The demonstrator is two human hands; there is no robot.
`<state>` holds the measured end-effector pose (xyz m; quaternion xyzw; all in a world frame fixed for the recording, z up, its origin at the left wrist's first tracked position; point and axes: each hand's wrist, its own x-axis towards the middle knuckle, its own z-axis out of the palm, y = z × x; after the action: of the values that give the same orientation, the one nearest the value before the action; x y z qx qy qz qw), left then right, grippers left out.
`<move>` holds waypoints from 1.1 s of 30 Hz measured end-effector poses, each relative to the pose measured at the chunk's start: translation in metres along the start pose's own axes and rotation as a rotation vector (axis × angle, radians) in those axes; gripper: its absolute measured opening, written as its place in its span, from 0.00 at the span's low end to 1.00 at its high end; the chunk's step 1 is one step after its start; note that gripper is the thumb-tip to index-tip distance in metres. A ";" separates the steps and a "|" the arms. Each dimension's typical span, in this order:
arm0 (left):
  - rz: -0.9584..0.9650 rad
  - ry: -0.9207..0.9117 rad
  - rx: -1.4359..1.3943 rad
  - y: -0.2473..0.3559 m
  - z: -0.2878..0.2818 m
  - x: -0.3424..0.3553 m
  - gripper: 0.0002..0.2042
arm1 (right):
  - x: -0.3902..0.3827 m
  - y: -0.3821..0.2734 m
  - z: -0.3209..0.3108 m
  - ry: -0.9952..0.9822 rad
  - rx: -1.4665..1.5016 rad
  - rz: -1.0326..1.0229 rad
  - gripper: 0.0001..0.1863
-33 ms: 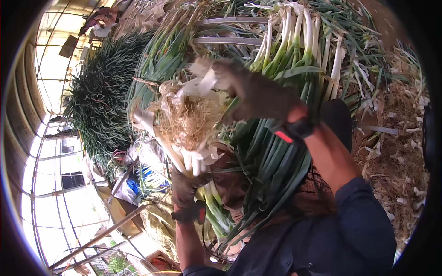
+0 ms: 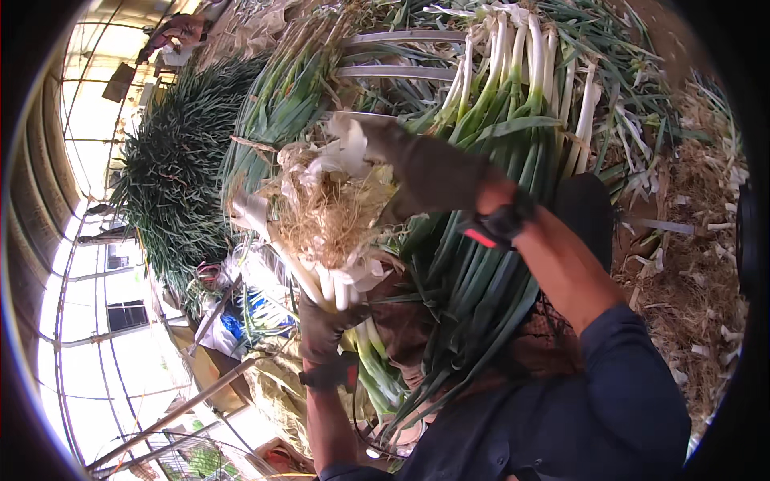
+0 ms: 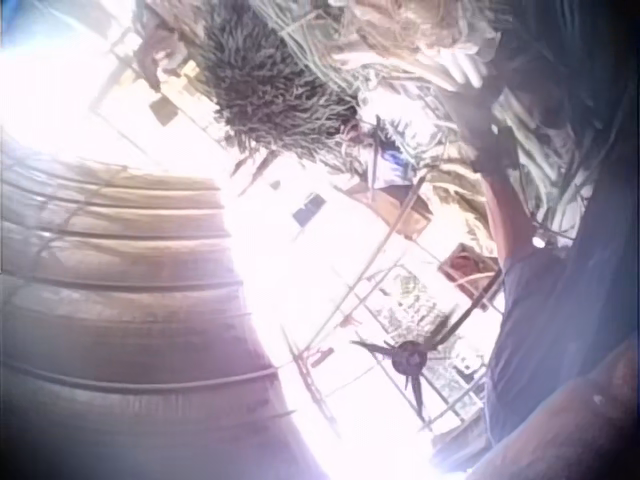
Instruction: The individual is using a small knife to trim the green tops of scallions and then bundles them on a farm.
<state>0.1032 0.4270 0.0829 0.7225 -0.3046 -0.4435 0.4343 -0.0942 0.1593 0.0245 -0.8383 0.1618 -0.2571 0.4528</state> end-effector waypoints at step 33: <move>-0.067 0.016 0.553 -0.078 -0.101 -0.024 0.22 | -0.015 0.035 -0.123 0.004 -0.631 0.017 0.22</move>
<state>0.1885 0.5170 0.0452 0.8266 -0.3866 -0.3520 0.2082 -0.1789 0.0648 0.0467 -0.9355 0.2414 -0.1919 0.1724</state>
